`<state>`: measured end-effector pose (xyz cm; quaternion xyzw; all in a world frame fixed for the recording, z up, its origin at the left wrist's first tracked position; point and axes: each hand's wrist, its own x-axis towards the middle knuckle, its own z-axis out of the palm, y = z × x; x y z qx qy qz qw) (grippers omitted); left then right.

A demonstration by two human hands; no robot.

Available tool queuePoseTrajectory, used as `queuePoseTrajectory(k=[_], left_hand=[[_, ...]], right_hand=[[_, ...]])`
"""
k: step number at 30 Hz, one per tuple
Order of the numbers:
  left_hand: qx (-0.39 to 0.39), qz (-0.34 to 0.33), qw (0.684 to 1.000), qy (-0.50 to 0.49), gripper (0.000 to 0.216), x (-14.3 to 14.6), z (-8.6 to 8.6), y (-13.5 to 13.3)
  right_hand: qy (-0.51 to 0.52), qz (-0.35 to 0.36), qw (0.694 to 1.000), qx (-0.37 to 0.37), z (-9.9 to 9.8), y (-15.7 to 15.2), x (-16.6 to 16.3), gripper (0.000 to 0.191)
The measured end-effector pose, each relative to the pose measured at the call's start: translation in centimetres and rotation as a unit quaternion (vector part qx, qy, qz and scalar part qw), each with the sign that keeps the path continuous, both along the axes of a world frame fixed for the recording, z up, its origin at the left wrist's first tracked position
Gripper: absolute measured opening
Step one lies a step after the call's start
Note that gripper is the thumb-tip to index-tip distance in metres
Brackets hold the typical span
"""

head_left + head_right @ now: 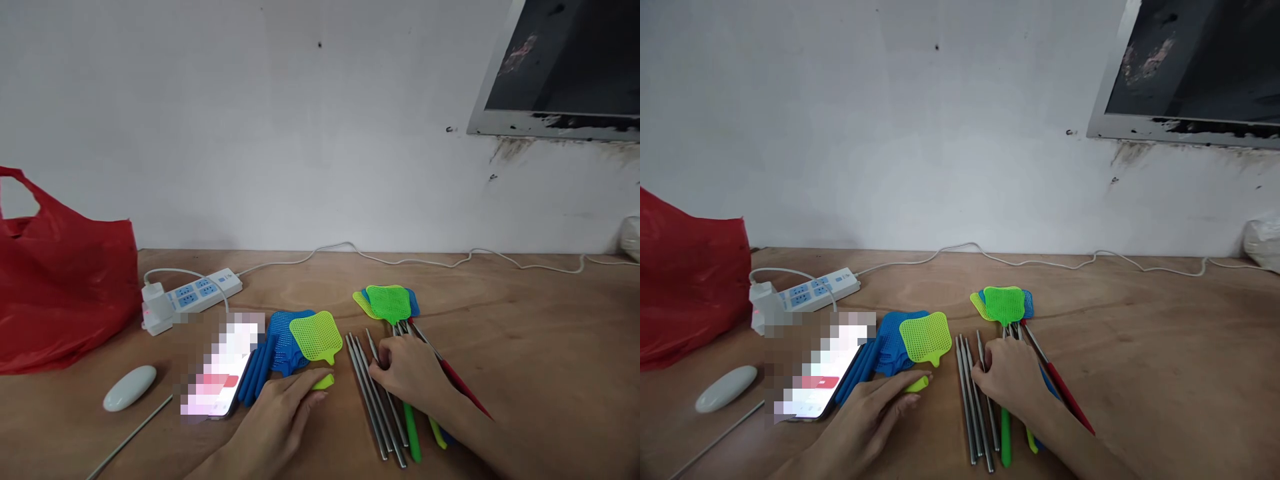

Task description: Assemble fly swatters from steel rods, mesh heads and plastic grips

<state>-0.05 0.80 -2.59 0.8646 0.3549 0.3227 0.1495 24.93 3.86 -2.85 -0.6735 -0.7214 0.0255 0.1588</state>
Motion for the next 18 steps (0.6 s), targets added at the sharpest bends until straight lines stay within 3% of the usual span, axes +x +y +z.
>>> queuePoseTrajectory(k=[3,7,13,15,18], left_hand=[[-0.013,0.003,1.0,-0.026,0.02,0.3,0.2,-0.1],[-0.054,-0.004,0.997,-0.062,0.019,0.6,0.1,-0.1],[-0.171,-0.001,0.983,-0.066,0.024,0.4,-0.7,0.0],[-0.188,0.005,0.98,-0.063,0.025,0.3,-0.7,-0.1],[-0.208,0.006,0.976,-0.062,0.026,0.5,0.0,-0.3]], right_hand=[[0.124,-0.004,0.992,0.008,0.1,0.4,0.4,0.024],[0.378,0.004,0.926,0.02,0.5,1.3,1.3,0.024],[0.529,0.011,0.849,-0.018,1.6,1.5,1.5,0.034],[0.592,0.005,0.805,-0.043,1.9,1.2,1.1,0.034],[0.691,0.019,0.716,-0.096,2.0,0.5,0.2,0.031]])
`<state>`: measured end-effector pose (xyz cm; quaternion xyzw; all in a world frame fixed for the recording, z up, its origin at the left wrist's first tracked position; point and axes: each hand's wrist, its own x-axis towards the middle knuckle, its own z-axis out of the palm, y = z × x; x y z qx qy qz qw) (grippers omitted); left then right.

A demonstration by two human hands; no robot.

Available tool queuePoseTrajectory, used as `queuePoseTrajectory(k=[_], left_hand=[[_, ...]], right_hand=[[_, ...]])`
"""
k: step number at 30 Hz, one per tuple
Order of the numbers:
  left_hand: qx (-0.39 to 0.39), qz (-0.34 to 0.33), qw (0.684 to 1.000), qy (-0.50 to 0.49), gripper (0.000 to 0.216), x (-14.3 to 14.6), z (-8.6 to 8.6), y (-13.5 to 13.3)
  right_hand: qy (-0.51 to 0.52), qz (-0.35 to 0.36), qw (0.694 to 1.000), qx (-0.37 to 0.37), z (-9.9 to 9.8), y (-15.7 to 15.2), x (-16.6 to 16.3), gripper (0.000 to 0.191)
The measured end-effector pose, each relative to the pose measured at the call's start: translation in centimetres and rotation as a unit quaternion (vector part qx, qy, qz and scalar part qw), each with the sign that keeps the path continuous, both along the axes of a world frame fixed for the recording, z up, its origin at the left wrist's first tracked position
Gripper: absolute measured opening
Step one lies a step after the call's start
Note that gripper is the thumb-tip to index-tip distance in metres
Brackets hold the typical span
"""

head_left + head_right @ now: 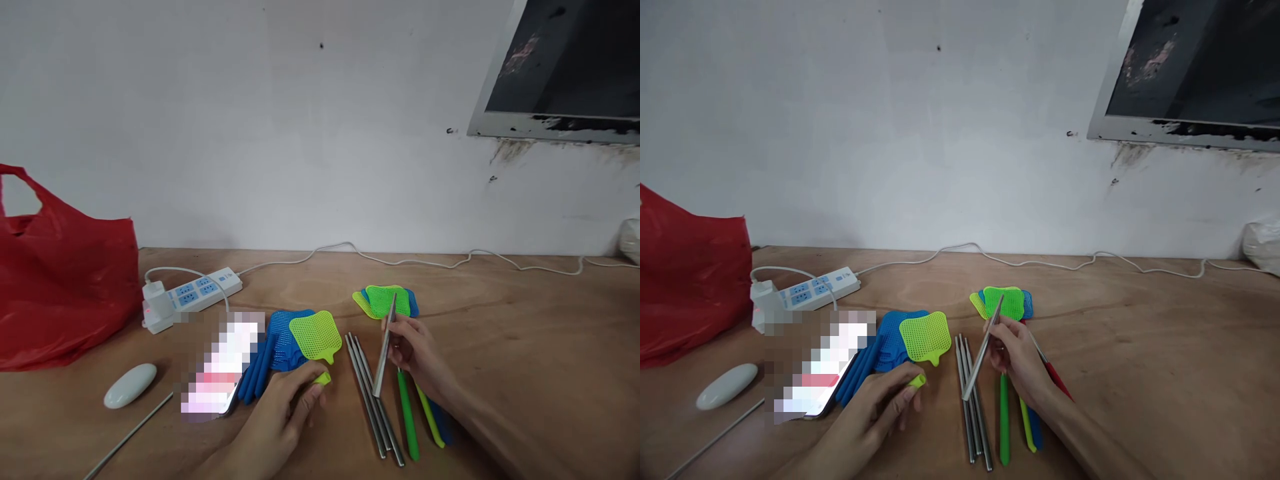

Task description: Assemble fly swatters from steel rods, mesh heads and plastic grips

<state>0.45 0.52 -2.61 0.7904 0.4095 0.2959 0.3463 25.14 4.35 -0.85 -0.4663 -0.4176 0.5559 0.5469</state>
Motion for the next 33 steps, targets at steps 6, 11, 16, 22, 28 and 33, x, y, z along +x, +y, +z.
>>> queuePoseTrajectory(k=[6,11,16,22,28,33], left_hand=[[-0.006,-0.012,0.999,0.031,0.027,0.4,1.1,-0.5],[-0.009,-0.007,0.999,0.048,0.026,0.4,0.6,-0.5],[-0.015,-0.007,0.999,0.048,0.027,0.5,0.9,-0.4],[-0.033,0.002,0.998,0.045,0.029,0.4,0.9,-0.3],[-0.045,0.01,0.998,0.053,0.03,0.5,0.8,-0.3],[-0.036,0.019,0.998,0.043,0.03,0.5,0.7,-0.3]], right_hand=[[0.059,0.062,0.996,0.003,-0.3,-0.7,-1.3,0.033],[0.055,0.039,0.997,0.026,-0.8,-0.8,-1.7,0.034],[0.051,0.032,0.998,0.025,-1.3,-0.6,-1.7,0.036],[0.035,0.043,0.998,0.034,-1.2,-0.6,-1.3,0.036],[-0.002,0.104,0.994,0.044,-1.1,-1.3,-1.5,0.034],[0.013,0.092,0.995,0.039,-1.0,-1.3,-1.3,0.036]])
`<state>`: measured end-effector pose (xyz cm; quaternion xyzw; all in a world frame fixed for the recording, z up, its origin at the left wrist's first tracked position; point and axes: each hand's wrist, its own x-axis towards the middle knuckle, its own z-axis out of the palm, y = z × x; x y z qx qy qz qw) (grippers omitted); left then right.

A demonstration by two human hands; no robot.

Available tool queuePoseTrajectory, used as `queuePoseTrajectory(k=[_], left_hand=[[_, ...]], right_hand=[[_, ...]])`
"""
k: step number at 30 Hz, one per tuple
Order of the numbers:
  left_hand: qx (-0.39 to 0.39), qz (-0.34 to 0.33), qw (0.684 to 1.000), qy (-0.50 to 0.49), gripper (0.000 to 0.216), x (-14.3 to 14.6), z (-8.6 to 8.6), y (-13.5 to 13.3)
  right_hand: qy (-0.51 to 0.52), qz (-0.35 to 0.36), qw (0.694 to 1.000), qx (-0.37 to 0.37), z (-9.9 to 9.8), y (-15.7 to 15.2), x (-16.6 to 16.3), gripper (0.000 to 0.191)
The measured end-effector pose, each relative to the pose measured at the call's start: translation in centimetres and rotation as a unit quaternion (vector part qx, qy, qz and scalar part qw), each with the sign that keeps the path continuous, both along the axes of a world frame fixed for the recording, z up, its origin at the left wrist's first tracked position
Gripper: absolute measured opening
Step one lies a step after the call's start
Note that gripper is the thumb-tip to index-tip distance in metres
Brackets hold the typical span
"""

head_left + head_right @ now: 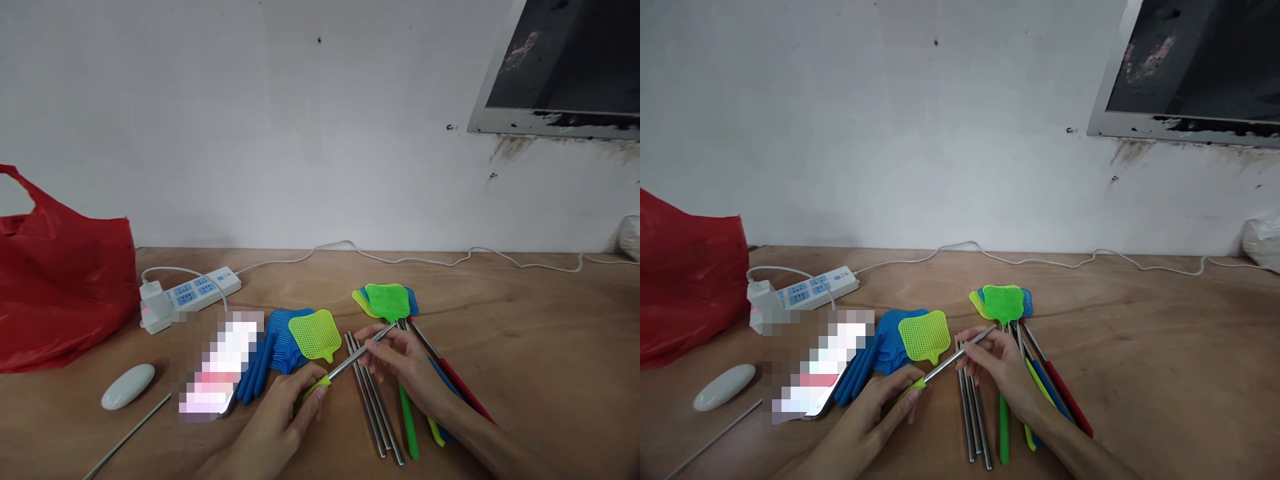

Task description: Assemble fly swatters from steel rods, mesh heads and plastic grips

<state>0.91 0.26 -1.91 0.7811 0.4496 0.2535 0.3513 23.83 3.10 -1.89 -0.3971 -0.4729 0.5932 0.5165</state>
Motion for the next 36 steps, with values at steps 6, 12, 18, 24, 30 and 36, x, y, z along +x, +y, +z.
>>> queuePoseTrajectory(k=[6,12,18,24,30,36], left_hand=[[-0.006,0.001,1.0,-0.001,0.03,0.0,0.3,0.0],[-0.011,-0.009,1.0,0.014,0.033,0.0,0.0,0.0],[0.002,-0.02,1.0,0.014,0.034,0.2,0.1,-0.1],[0.069,-0.021,0.997,0.03,0.027,-0.2,0.3,0.0],[0.272,-0.006,0.953,0.136,0.032,-0.8,-0.1,1.0],[0.324,-0.004,0.925,0.2,0.032,-1.0,-1.0,1.4]], right_hand=[[0.052,-0.125,0.991,0.021,0.3,0.5,0.3,0.038],[-0.024,-0.024,0.999,0.032,-0.1,0.3,-0.2,0.039],[-0.044,0.03,0.998,0.029,0.6,0.1,-0.1,0.04],[0.008,0.033,0.999,-0.002,0.2,0.0,-0.4,0.041],[0.077,-0.072,0.993,-0.051,0.6,0.4,0.5,0.042],[0.05,-0.039,0.995,-0.076,0.7,0.5,0.8,0.041]])
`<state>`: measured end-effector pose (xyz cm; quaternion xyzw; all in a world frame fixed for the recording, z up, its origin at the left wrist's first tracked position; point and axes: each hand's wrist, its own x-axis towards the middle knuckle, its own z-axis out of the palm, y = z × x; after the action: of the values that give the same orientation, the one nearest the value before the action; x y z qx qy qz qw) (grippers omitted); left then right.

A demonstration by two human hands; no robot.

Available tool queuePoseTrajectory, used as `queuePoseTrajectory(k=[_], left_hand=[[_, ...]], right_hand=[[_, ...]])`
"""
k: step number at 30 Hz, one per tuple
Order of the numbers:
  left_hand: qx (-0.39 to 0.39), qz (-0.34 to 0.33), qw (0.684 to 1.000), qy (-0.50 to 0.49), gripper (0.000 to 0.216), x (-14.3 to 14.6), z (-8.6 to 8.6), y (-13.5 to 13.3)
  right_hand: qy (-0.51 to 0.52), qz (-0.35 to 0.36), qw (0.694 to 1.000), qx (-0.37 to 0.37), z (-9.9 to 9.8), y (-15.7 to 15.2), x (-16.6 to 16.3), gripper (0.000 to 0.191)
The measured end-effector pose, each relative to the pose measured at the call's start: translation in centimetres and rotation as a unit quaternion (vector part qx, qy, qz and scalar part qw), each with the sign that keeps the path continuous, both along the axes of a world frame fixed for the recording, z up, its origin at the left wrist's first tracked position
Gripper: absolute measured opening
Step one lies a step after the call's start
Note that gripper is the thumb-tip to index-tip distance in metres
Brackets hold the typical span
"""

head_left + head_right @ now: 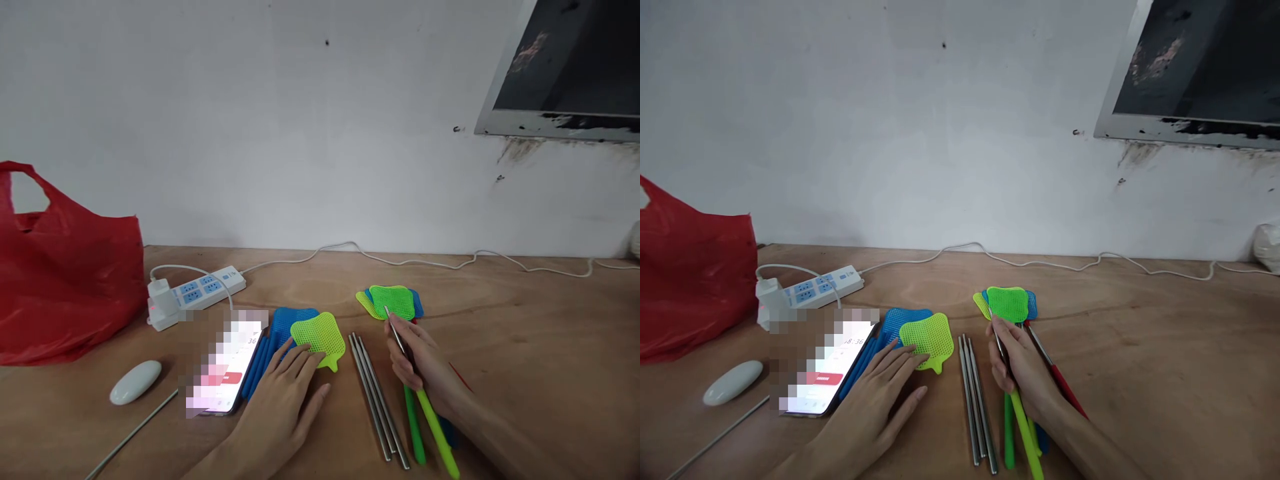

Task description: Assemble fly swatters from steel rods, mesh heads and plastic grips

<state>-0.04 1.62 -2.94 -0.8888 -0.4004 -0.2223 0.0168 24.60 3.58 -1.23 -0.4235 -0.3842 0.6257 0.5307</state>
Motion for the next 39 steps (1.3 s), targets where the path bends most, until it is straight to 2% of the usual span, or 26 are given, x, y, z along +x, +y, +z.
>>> queuePoseTrajectory(k=[3,5,9,13,21,25,28,34,39], left_hand=[[0.001,0.015,1.0,-0.005,0.027,-0.2,-0.3,0.3],[0.022,0.036,0.999,-0.004,0.032,-0.5,-0.8,0.6],[0.063,0.074,0.995,0.007,0.061,-0.7,-1.7,0.9],[0.05,0.057,0.997,0.007,0.076,-0.6,-1.7,0.9],[0.013,0.049,0.998,-0.034,0.076,-0.3,-0.6,0.6],[-0.015,0.063,0.995,-0.081,0.065,-0.3,-0.1,0.6],[-0.007,0.077,0.992,-0.103,0.063,-0.5,0.0,0.8],[0.03,0.099,0.989,-0.103,0.063,-0.9,-0.2,1.3],[0.031,0.104,0.988,-0.109,0.063,-0.9,-0.3,1.2]], right_hand=[[0.016,0.037,0.999,-0.017,-0.4,0.3,0.1,0.037],[0.023,0.055,0.998,-0.025,-0.5,0.4,0.2,0.035],[0.016,0.078,0.996,-0.033,-0.3,0.3,0.2,0.034],[-0.005,0.106,0.993,-0.046,0.1,0.0,0.1,0.033],[-0.07,0.157,0.985,-0.025,0.1,-0.1,0.1,0.038],[-0.106,0.248,0.963,-0.015,0.0,0.0,0.4,0.042],[-0.135,0.309,0.941,-0.027,0.3,-0.2,0.4,0.044],[-0.161,0.338,0.926,-0.04,0.3,-0.8,0.1,0.044],[-0.194,0.362,0.911,-0.037,0.1,-1.0,-0.1,0.045]])
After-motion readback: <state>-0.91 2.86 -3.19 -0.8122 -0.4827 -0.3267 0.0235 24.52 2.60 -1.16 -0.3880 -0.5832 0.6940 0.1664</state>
